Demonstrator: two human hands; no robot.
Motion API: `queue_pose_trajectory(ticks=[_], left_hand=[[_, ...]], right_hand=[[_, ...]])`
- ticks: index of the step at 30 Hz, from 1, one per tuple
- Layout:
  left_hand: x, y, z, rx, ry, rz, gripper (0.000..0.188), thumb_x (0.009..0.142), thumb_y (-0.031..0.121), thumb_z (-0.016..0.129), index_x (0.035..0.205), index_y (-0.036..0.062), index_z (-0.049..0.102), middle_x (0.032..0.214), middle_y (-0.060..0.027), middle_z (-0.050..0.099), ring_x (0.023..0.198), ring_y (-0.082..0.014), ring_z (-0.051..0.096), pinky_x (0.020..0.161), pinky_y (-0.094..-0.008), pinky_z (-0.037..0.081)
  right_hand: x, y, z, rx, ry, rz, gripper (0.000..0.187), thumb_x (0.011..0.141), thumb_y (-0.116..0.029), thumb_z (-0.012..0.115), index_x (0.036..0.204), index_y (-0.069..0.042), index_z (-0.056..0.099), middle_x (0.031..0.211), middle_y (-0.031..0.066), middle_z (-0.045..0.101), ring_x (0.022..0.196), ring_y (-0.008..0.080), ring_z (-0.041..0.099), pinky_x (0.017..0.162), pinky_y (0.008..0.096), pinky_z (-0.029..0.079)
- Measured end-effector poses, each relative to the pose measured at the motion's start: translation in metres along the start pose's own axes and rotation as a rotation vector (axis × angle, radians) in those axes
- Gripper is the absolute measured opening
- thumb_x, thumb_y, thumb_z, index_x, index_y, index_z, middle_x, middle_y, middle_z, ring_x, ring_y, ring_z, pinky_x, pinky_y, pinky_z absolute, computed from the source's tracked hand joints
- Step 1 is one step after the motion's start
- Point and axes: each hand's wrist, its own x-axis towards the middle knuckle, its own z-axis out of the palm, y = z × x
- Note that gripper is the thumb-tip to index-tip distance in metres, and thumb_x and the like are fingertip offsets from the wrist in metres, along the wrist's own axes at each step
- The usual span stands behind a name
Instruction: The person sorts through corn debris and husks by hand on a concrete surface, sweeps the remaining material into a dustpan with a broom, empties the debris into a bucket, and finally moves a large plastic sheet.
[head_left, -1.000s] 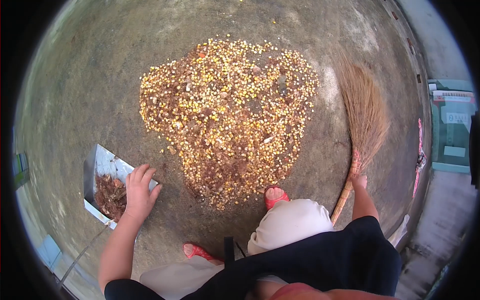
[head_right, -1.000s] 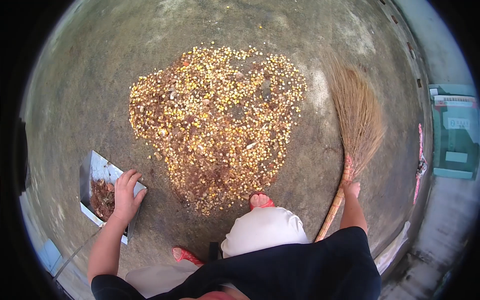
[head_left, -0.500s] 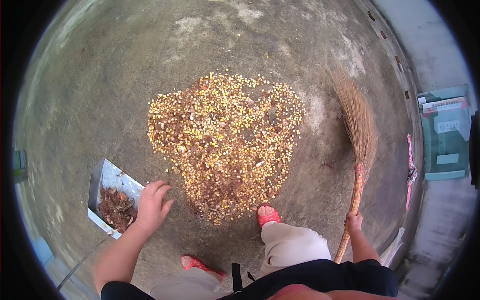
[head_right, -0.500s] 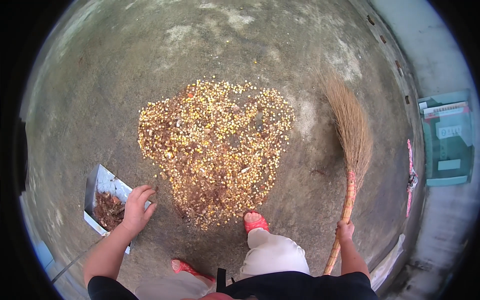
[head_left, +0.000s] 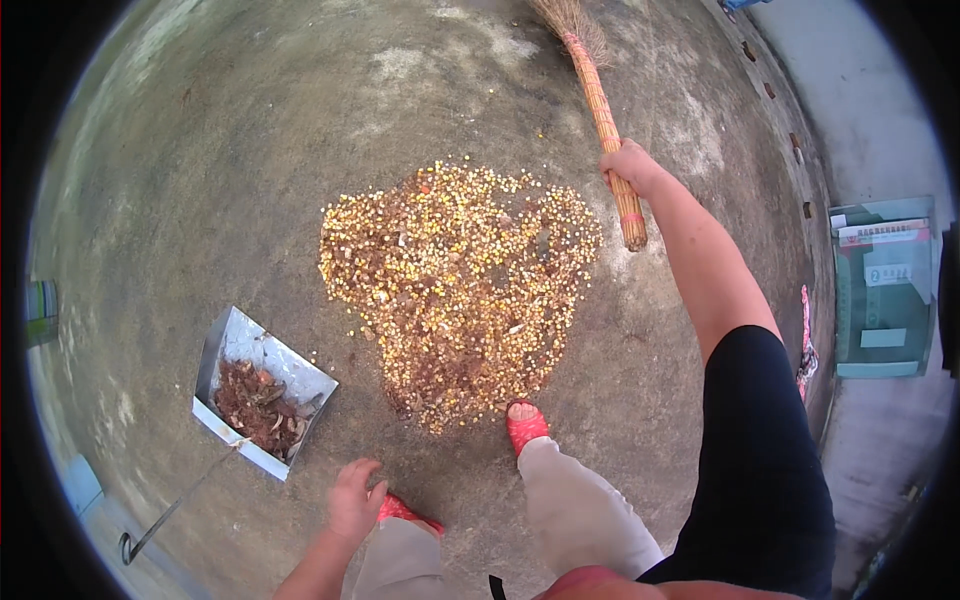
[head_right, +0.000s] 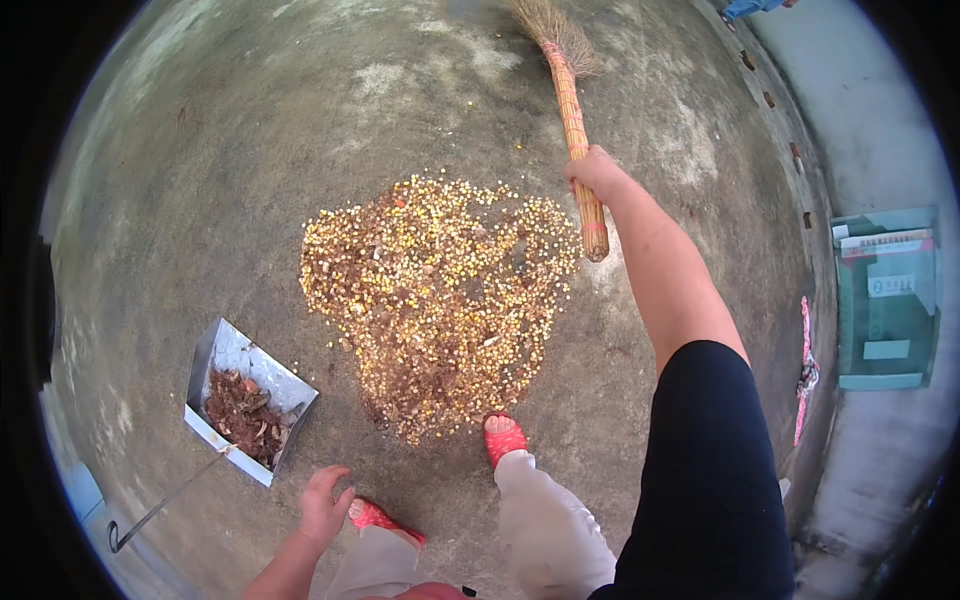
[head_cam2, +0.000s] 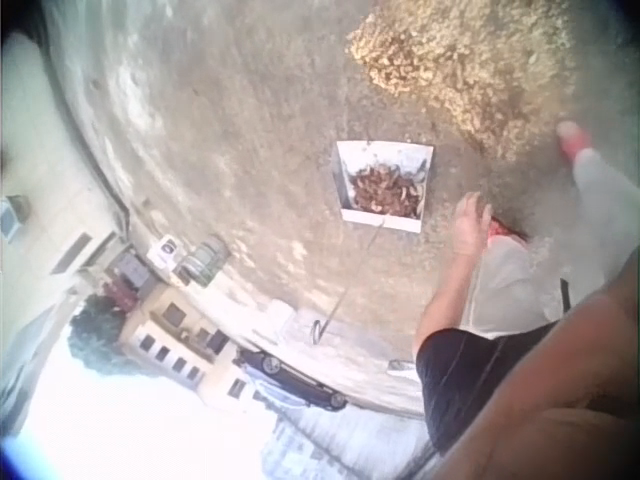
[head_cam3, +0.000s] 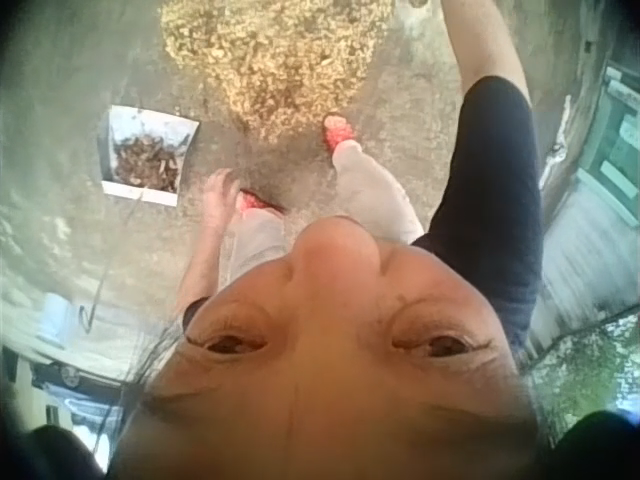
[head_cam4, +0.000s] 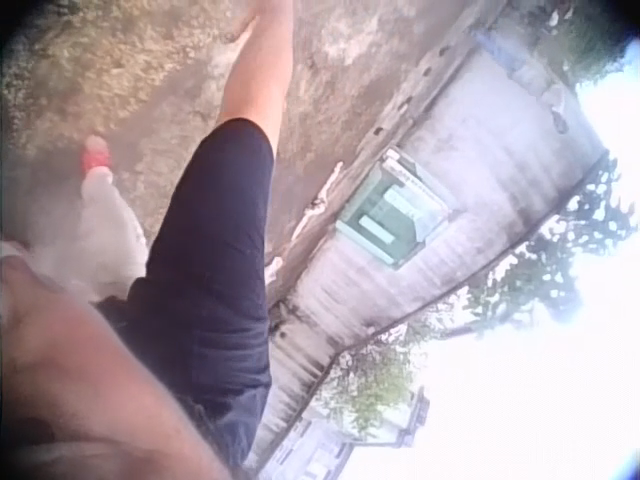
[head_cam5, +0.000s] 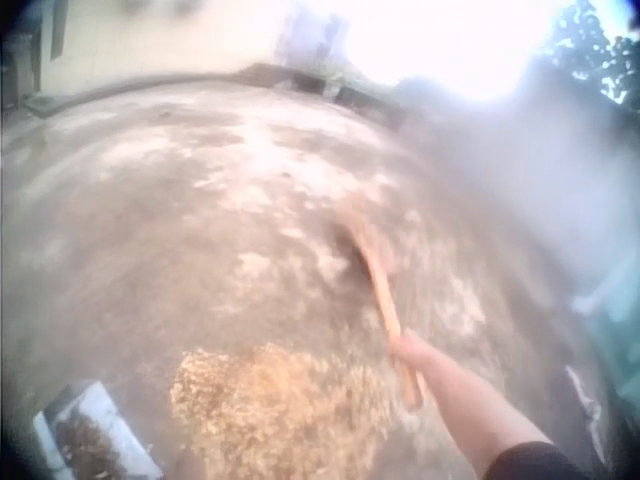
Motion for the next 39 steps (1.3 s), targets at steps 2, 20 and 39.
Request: queue_pose_trajectory(ticks=[2,20,39], left_hand=[[-0.016,0.015,-0.018,-0.021,-0.004,-0.026,0.030,0.069,0.006,0.065,0.097,0.0046,0.056,0.097,-0.0135,0.057,0.088,-0.0312,0.055,0.079,-0.0374,0.045],[-0.204,0.184,-0.146,-0.320,0.129,-0.551,0.021,0.075,0.010,0.060,0.095,0.0040,0.061,0.087,-0.0126,0.062,0.075,-0.0225,0.062,0.067,-0.0323,0.050],[-0.252,0.200,-0.217,-0.097,0.039,-0.606,0.023,0.073,0.015,0.060,0.094,0.0052,0.061,0.078,-0.0094,0.065,0.072,-0.0205,0.062,0.068,-0.0304,0.049]], right_hand=[[-0.002,0.006,0.035,-0.447,0.112,0.033,0.048,0.067,-0.015,0.062,0.104,0.002,0.038,0.083,0.0197,0.060,0.078,0.0303,0.063,0.069,0.0385,0.050],[-0.560,-0.038,-0.234,-0.415,-0.604,0.472,0.051,0.067,-0.009,0.060,0.112,-0.004,0.037,0.075,0.0186,0.059,0.064,0.0276,0.062,0.057,0.0371,0.049],[-0.493,0.061,-0.211,-0.243,-0.459,0.621,0.045,0.066,-0.001,0.060,0.105,0.000,0.037,0.063,0.0103,0.056,0.050,0.0199,0.057,0.043,0.0350,0.047]])
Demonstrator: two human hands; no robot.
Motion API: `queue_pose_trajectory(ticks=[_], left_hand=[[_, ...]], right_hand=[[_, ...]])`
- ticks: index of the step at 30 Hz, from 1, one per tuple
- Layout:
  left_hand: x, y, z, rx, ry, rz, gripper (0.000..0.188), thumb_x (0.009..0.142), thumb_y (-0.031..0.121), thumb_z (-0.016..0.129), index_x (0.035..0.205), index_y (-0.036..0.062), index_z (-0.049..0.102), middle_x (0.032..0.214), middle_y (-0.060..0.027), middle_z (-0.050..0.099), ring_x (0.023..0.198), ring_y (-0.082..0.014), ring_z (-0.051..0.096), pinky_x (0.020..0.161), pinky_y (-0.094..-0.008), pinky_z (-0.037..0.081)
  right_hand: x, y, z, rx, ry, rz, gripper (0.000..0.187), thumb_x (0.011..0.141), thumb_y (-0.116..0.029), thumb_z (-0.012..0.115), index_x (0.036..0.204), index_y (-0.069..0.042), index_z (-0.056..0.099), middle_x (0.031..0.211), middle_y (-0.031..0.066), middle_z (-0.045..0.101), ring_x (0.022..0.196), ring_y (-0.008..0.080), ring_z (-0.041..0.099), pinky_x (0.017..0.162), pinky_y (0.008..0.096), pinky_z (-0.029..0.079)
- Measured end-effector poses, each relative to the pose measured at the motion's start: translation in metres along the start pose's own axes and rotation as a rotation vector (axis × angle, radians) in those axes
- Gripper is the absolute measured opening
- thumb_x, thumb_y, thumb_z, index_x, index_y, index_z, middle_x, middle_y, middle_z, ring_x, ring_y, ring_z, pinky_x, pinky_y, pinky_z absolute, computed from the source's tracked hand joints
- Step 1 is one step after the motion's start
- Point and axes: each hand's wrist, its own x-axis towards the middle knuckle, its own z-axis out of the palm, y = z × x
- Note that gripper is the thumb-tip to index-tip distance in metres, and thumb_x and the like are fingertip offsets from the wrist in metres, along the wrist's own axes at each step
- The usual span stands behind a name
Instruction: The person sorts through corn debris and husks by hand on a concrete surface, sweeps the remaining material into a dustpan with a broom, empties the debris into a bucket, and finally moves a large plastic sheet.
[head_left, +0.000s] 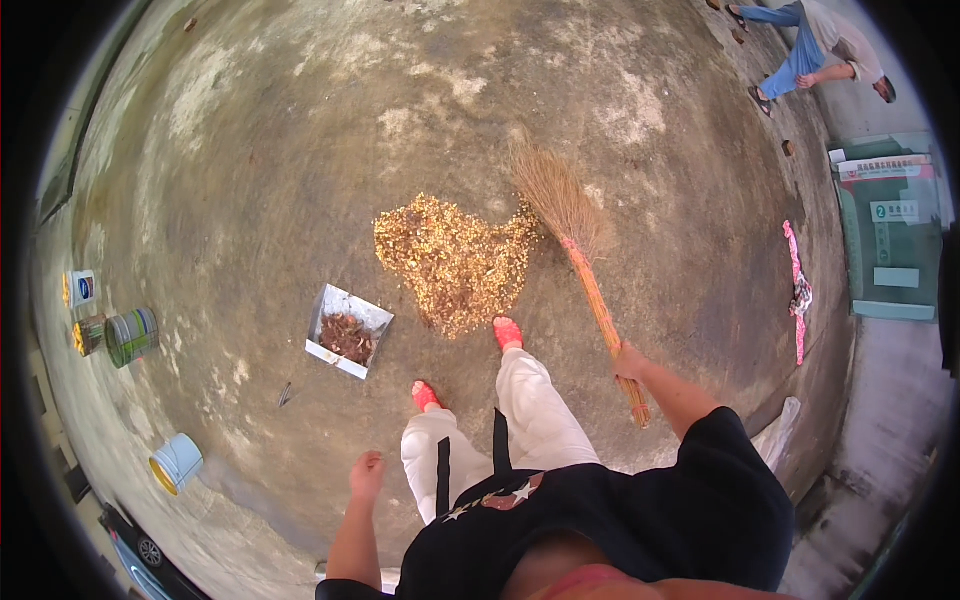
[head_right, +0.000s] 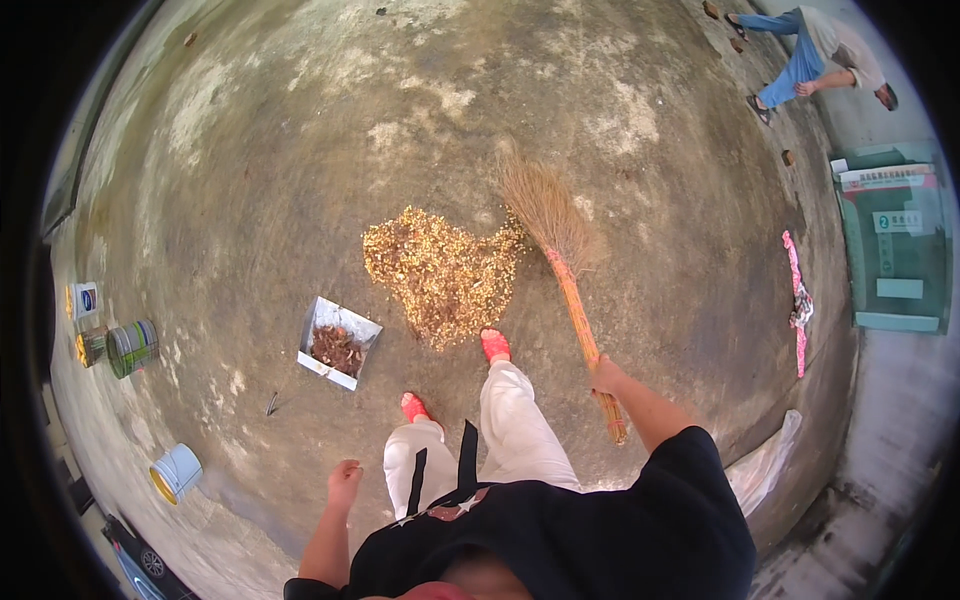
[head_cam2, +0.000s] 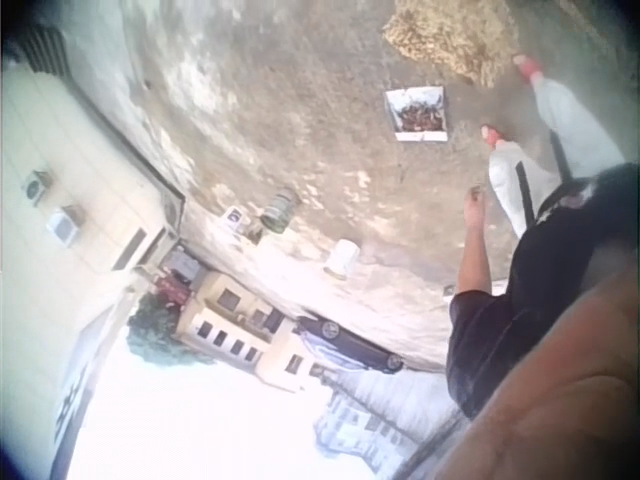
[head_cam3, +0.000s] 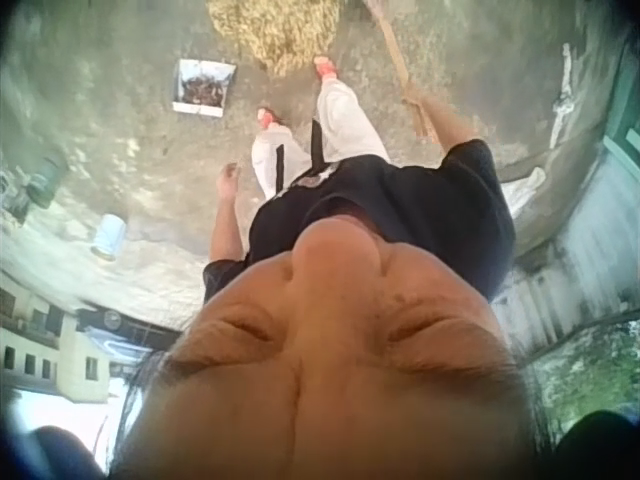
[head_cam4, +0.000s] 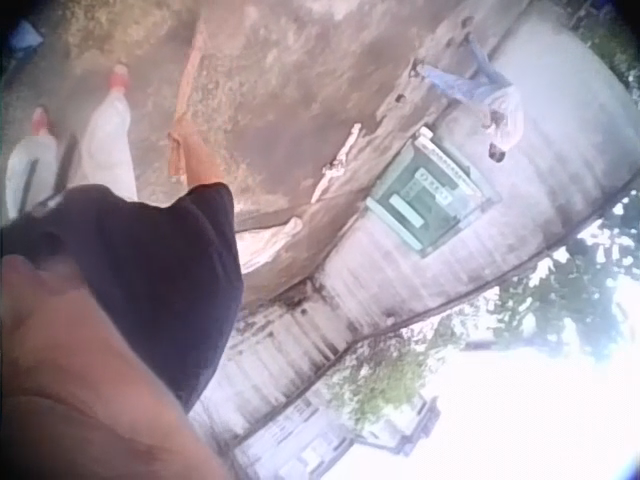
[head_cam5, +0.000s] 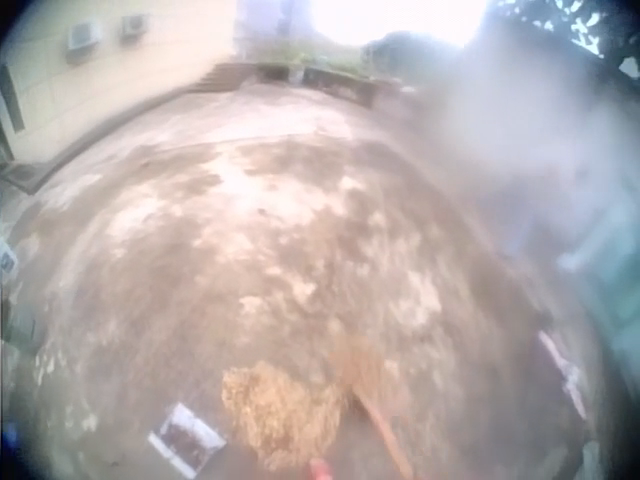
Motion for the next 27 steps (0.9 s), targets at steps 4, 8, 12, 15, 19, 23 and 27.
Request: queue_pose_trajectory(ticks=[4,8,12,15,19,23,27], left_hand=[[-0.005,-0.010,-0.047,-0.051,-0.006,-0.104,0.022,0.074,0.014,0.059,0.093,0.0046,0.061,0.078,-0.0097,0.064,0.072,-0.0198,0.062,0.068,-0.0302,0.048],[0.029,-0.015,-0.102,0.105,0.053,0.012,0.019,0.075,0.012,0.058,0.092,0.0036,0.060,0.079,-0.0116,0.063,0.072,-0.0215,0.062,0.066,-0.0315,0.048],[0.083,-0.037,-0.160,0.170,0.228,0.315,0.016,0.075,0.011,0.058,0.089,0.0030,0.060,0.079,-0.0126,0.062,0.071,-0.0250,0.061,0.065,-0.0335,0.048],[0.096,-0.036,-0.205,0.237,0.253,0.370,0.016,0.075,0.012,0.058,0.089,0.0036,0.060,0.082,-0.0126,0.061,0.076,-0.0269,0.060,0.069,-0.0354,0.047],[0.123,-0.055,-0.233,0.308,0.195,0.377,0.022,0.074,0.012,0.059,0.095,0.0049,0.058,0.089,-0.0120,0.059,0.085,-0.0272,0.057,0.076,-0.0365,0.045],[0.133,-0.047,-0.227,0.457,0.106,0.354,0.043,0.073,0.016,0.062,0.113,0.0079,0.048,0.108,-0.0122,0.052,0.104,-0.0288,0.048,0.086,-0.0391,0.042],[0.152,-0.051,-0.207,0.497,0.005,0.266,0.061,0.071,0.020,0.065,0.125,0.0102,0.038,0.121,-0.0139,0.044,0.113,-0.0314,0.041,0.091,-0.0403,0.040]], right_hand=[[-0.077,-0.057,0.070,0.121,-0.189,0.027,0.046,0.065,-0.001,0.061,0.105,0.000,0.037,0.063,0.0108,0.056,0.050,0.0196,0.057,0.041,0.0335,0.046],[-0.125,-0.063,0.118,0.349,-0.291,0.008,0.045,0.064,-0.001,0.061,0.103,0.000,0.039,0.060,0.0090,0.054,0.047,0.0187,0.056,0.040,0.0328,0.045],[-0.169,-0.077,0.191,0.583,-0.397,-0.052,0.047,0.064,0.000,0.059,0.106,0.000,0.038,0.061,0.0074,0.051,0.046,0.0161,0.053,0.041,0.0323,0.045],[-0.236,-0.097,0.226,0.611,-0.274,-0.064,0.047,0.064,0.000,0.059,0.106,0.001,0.040,0.063,0.0074,0.051,0.047,0.0151,0.052,0.041,0.0311,0.044],[-0.307,-0.093,0.267,0.670,-0.152,-0.084,0.052,0.064,-0.002,0.060,0.112,0.001,0.039,0.065,0.0067,0.050,0.047,0.0146,0.052,0.040,0.0299,0.043],[-0.376,-0.071,0.280,0.732,-0.136,-0.015,0.051,0.066,-0.003,0.060,0.112,-0.001,0.040,0.067,0.0066,0.050,0.047,0.0150,0.052,0.041,0.0302,0.045],[-0.394,-0.060,0.288,0.772,-0.091,0.118,0.048,0.067,-0.004,0.061,0.110,-0.003,0.041,0.066,0.0061,0.050,0.047,0.0152,0.053,0.041,0.0307,0.046]])
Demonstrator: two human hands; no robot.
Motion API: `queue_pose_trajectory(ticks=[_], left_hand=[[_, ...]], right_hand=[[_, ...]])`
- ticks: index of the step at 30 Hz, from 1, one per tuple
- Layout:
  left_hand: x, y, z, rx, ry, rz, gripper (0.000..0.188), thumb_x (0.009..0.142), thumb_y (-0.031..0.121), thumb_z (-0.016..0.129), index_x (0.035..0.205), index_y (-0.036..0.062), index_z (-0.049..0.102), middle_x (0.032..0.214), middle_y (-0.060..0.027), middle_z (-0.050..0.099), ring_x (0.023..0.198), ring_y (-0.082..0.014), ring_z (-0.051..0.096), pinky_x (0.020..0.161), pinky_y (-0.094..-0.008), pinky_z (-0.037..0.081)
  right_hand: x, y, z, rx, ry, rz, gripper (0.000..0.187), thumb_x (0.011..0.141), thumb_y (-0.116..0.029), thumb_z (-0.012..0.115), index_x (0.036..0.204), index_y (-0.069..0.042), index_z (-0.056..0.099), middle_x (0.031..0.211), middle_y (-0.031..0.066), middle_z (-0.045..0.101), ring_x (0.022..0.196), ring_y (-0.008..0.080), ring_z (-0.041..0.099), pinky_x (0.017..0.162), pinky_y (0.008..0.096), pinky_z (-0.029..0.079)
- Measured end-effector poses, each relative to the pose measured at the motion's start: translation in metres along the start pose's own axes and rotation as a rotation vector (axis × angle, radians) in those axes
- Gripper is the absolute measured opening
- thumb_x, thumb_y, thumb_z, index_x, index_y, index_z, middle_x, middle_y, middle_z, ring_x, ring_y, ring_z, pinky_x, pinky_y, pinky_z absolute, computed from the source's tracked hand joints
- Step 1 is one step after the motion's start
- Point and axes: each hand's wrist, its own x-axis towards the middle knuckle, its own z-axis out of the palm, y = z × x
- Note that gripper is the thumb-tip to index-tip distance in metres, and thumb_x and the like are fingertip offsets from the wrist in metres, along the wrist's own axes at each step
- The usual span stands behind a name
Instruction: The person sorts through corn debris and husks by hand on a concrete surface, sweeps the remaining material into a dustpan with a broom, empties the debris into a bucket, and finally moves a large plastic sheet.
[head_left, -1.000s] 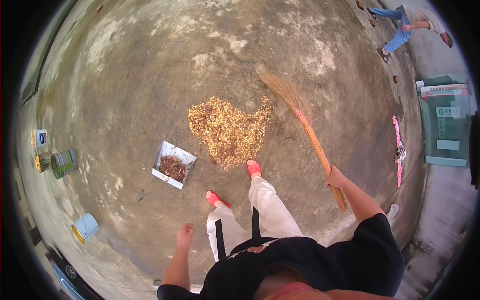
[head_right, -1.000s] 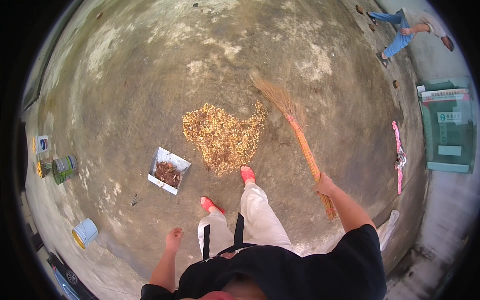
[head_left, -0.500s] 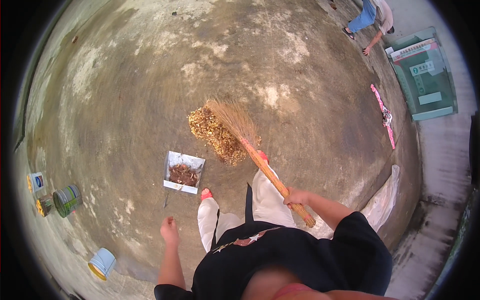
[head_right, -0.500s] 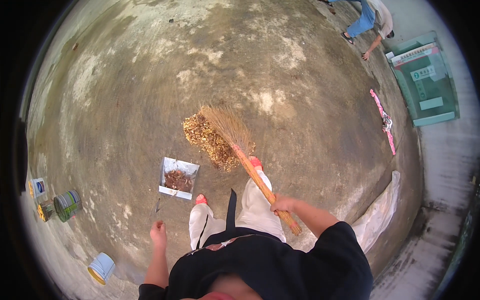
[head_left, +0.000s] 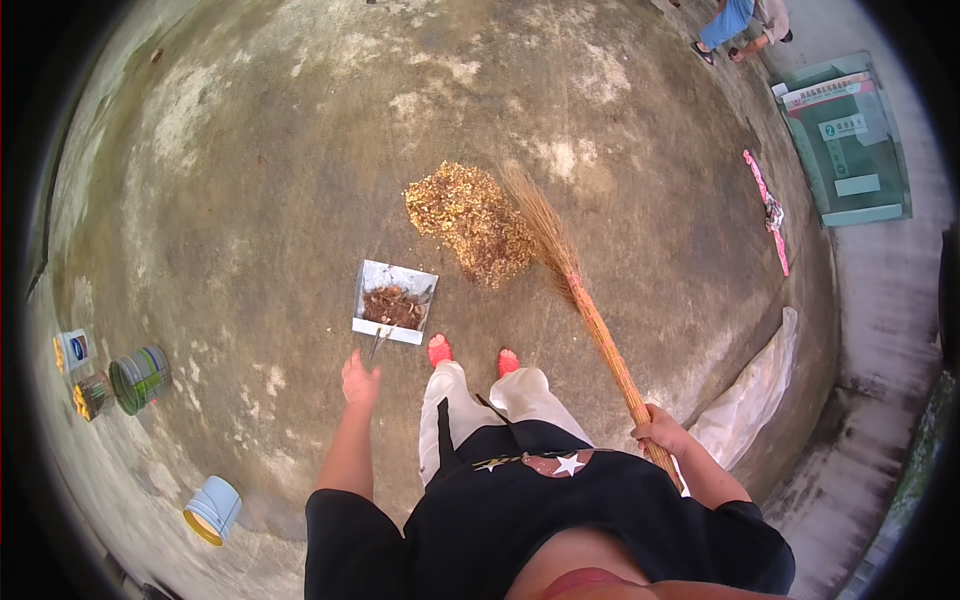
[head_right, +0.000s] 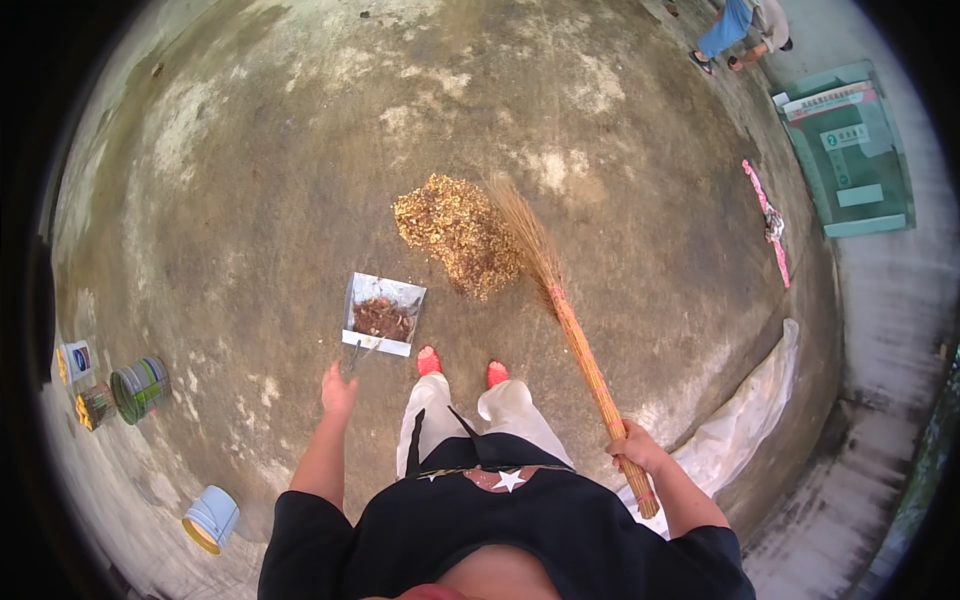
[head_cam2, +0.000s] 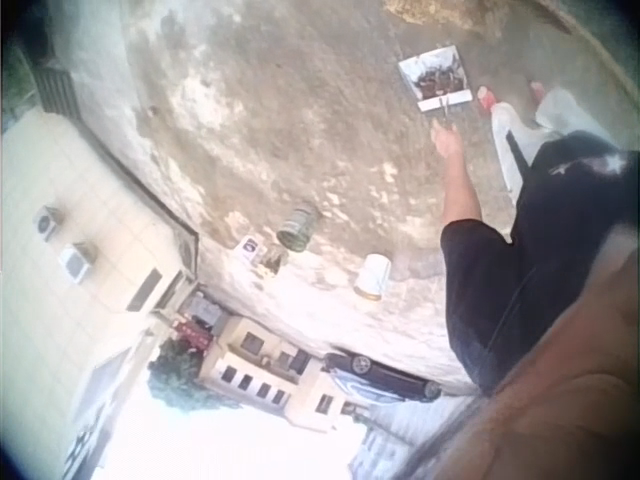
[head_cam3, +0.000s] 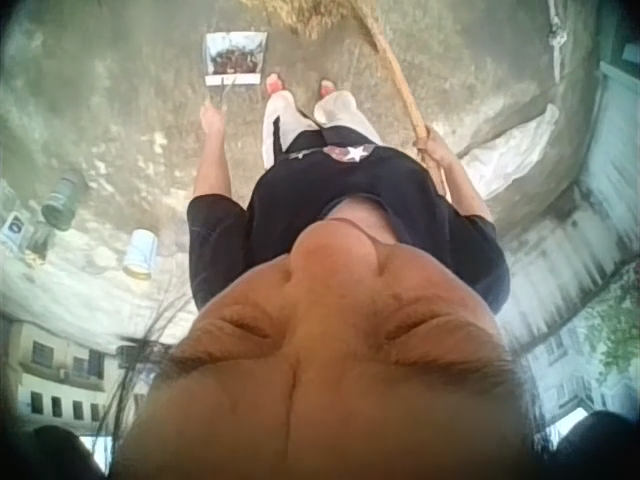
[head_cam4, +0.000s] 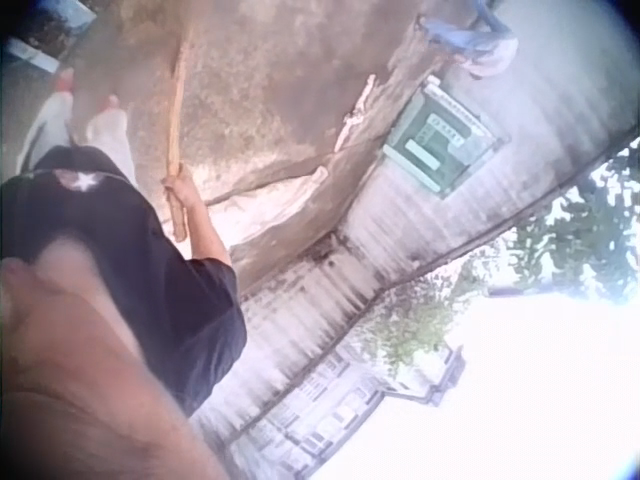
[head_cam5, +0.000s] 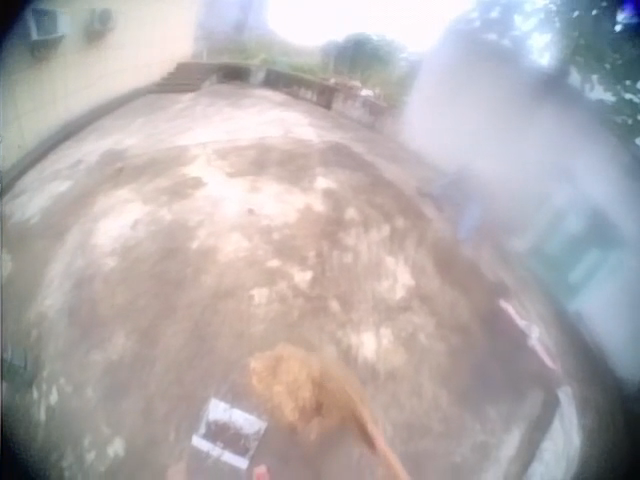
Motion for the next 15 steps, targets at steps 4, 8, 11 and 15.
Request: queue_pose_trajectory(ticks=[4,8,11,15], left_hand=[[0.017,0.001,0.017,0.054,-0.072,0.003,0.064,0.072,0.022,0.065,0.128,0.0112,0.035,0.121,-0.0152,0.045,0.113,-0.0319,0.041,0.091,-0.0400,0.039],[0.038,0.011,0.031,0.008,-0.131,0.001,0.060,0.073,0.025,0.061,0.126,0.0098,0.039,0.113,-0.0174,0.053,0.105,-0.0320,0.050,0.089,-0.0402,0.041],[0.056,0.001,0.041,-0.038,-0.191,-0.055,0.056,0.074,0.027,0.058,0.124,0.0093,0.042,0.109,-0.0167,0.056,0.101,-0.0316,0.054,0.087,-0.0399,0.041],[0.064,0.014,0.038,0.032,-0.238,-0.094,0.049,0.074,0.031,0.055,0.119,0.0109,0.049,0.107,-0.0140,0.059,0.101,-0.0304,0.055,0.087,-0.0388,0.042]], right_hand=[[0.043,0.004,0.015,0.185,-0.012,0.030,0.038,0.067,-0.001,0.060,0.100,-0.002,0.042,0.062,0.0076,0.051,0.047,0.0169,0.053,0.041,0.0324,0.046],[0.152,0.004,0.060,0.428,-0.181,0.069,0.026,0.069,-0.004,0.058,0.091,-0.004,0.043,0.057,0.0070,0.050,0.046,0.0181,0.052,0.041,0.0335,0.045],[0.167,-0.037,0.128,0.486,-0.355,0.084,0.026,0.071,-0.005,0.057,0.090,-0.010,0.040,0.057,0.0045,0.050,0.048,0.0165,0.051,0.043,0.0314,0.045],[0.152,-0.063,0.144,0.585,-0.518,0.058,0.029,0.072,-0.006,0.058,0.093,-0.010,0.039,0.058,0.0050,0.050,0.048,0.0158,0.051,0.042,0.0333,0.044]])
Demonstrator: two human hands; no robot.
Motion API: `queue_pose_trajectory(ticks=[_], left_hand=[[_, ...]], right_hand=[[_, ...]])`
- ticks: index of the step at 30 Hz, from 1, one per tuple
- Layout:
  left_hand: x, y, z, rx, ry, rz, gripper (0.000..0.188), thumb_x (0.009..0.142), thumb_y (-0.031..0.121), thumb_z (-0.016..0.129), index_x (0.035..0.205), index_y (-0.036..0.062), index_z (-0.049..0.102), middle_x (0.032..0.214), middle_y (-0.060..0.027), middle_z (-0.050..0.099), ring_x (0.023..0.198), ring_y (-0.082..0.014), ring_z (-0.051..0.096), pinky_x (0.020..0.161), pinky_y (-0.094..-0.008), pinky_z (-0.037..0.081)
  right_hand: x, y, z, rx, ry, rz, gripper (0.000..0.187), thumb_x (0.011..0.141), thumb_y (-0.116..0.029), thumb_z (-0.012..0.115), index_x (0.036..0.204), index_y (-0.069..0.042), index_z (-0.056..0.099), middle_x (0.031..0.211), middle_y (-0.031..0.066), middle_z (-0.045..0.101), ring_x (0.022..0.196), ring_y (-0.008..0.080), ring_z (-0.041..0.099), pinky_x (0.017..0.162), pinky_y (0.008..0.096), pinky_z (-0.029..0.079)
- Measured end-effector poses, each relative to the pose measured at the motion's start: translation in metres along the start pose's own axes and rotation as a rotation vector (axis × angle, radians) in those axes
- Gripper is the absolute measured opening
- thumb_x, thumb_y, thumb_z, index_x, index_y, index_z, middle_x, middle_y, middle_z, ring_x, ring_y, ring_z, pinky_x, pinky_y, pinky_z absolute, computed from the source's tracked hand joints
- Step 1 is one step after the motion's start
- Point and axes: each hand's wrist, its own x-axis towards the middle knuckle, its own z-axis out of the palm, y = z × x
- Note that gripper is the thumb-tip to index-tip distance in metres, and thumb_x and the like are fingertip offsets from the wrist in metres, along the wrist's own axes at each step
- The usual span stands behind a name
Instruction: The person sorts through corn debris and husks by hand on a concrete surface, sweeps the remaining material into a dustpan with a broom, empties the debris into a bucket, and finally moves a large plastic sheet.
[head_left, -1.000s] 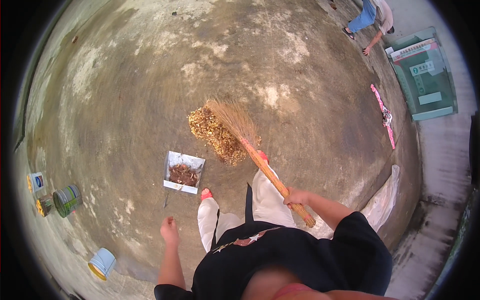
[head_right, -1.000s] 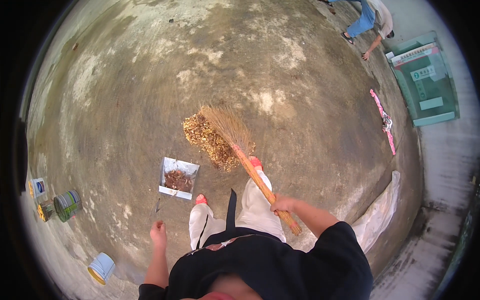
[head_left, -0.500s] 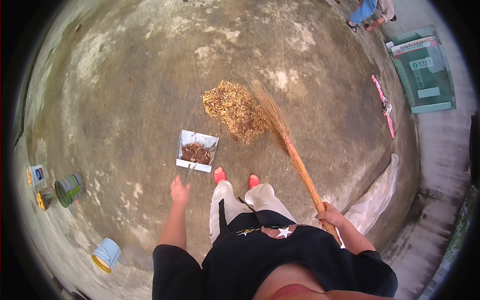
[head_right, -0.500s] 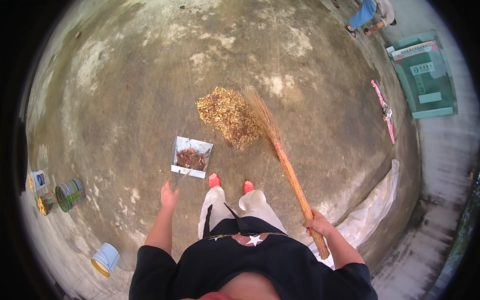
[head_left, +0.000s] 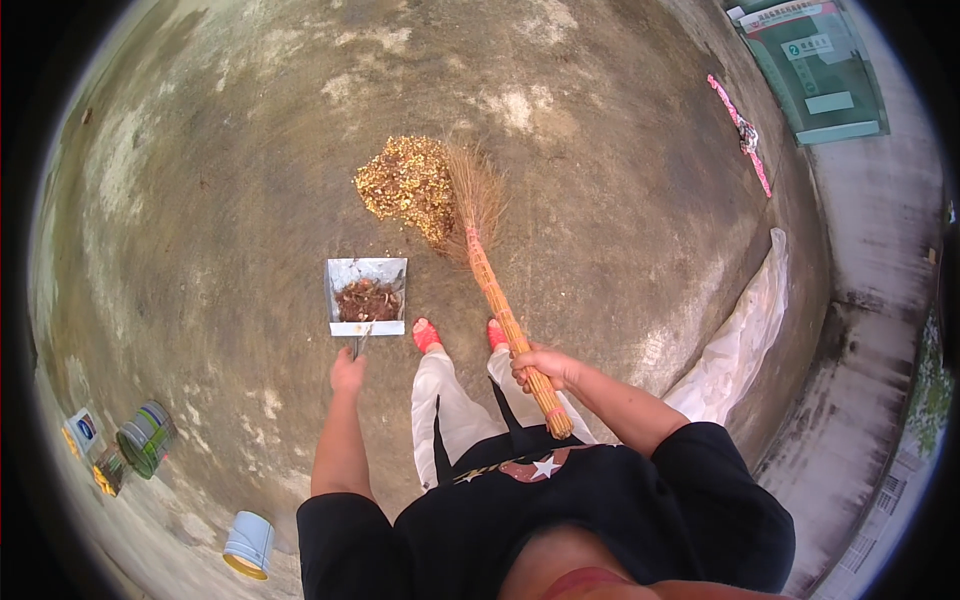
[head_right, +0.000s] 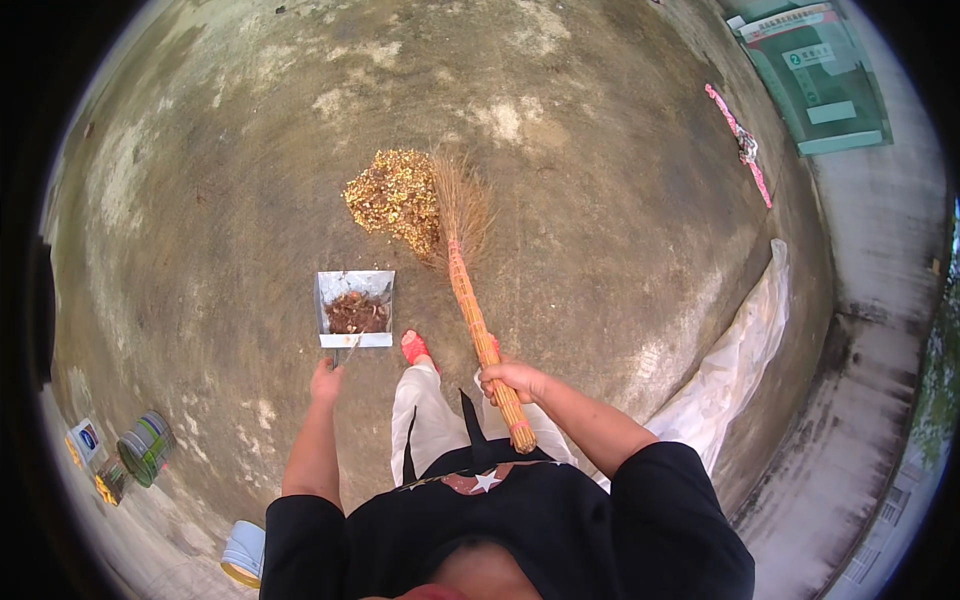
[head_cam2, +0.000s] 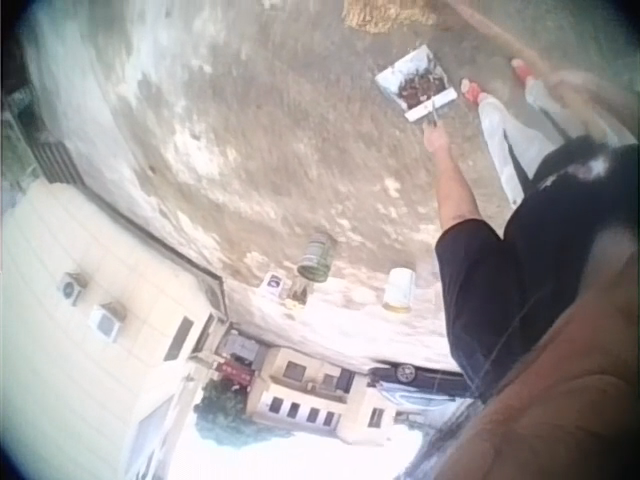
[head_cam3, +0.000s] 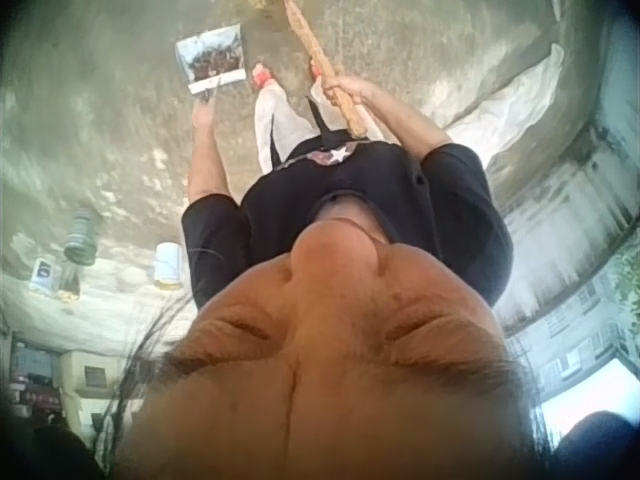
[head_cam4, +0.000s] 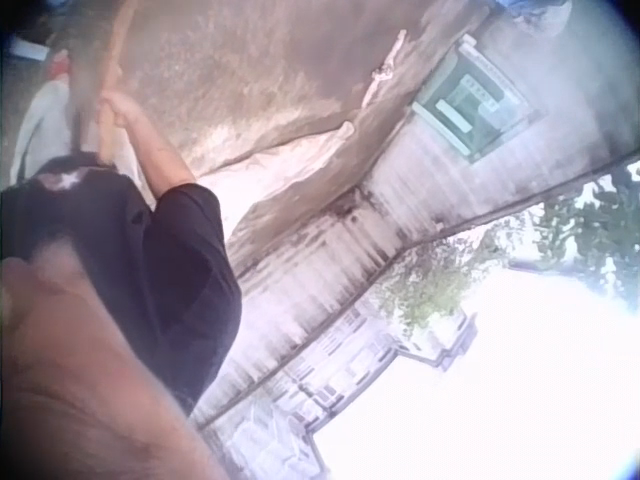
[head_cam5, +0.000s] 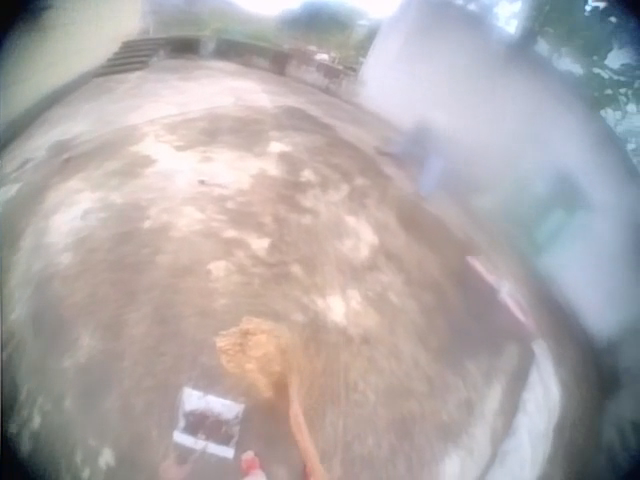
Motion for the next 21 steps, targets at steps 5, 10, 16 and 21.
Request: queue_pose_trajectory(ticks=[5,10,16,21], left_hand=[[-0.008,0.002,-0.016,0.124,-0.040,-0.069,0.039,0.074,0.034,0.055,0.106,0.0119,0.058,0.103,-0.0139,0.061,0.098,-0.0306,0.056,0.084,-0.0395,0.043],[-0.019,-0.036,-0.028,0.171,0.032,-0.067,0.033,0.076,0.035,0.053,0.099,0.0137,0.062,0.100,-0.0142,0.061,0.094,-0.0312,0.058,0.082,-0.0406,0.045],[-0.052,-0.086,-0.029,0.217,0.018,-0.097,0.032,0.077,0.034,0.049,0.099,0.0133,0.061,0.094,-0.0143,0.062,0.092,-0.0304,0.058,0.081,-0.0421,0.045],[-0.103,-0.124,-0.024,0.157,0.043,-0.136,0.029,0.075,0.030,0.052,0.095,0.0105,0.062,0.091,-0.0134,0.063,0.089,-0.0306,0.059,0.077,-0.0412,0.045]], right_hand=[[-0.066,-0.006,-0.006,0.087,0.030,-0.052,0.037,0.072,-0.005,0.058,0.102,-0.010,0.036,0.065,0.0048,0.048,0.050,0.0128,0.050,0.042,0.0277,0.042],[-0.176,0.005,0.007,0.064,0.101,-0.115,0.037,0.070,-0.004,0.059,0.102,-0.007,0.041,0.065,0.0048,0.048,0.047,0.0123,0.050,0.040,0.0266,0.042],[-0.192,0.018,0.001,-0.462,0.336,-0.158,0.044,0.068,-0.006,0.059,0.109,-0.003,0.044,0.068,0.0059,0.052,0.047,0.0123,0.052,0.042,0.0262,0.045],[-0.198,0.013,0.006,-0.437,0.158,-0.107,0.042,0.068,-0.005,0.059,0.106,-0.005,0.043,0.067,0.0059,0.052,0.049,0.0120,0.051,0.044,0.0232,0.043]])
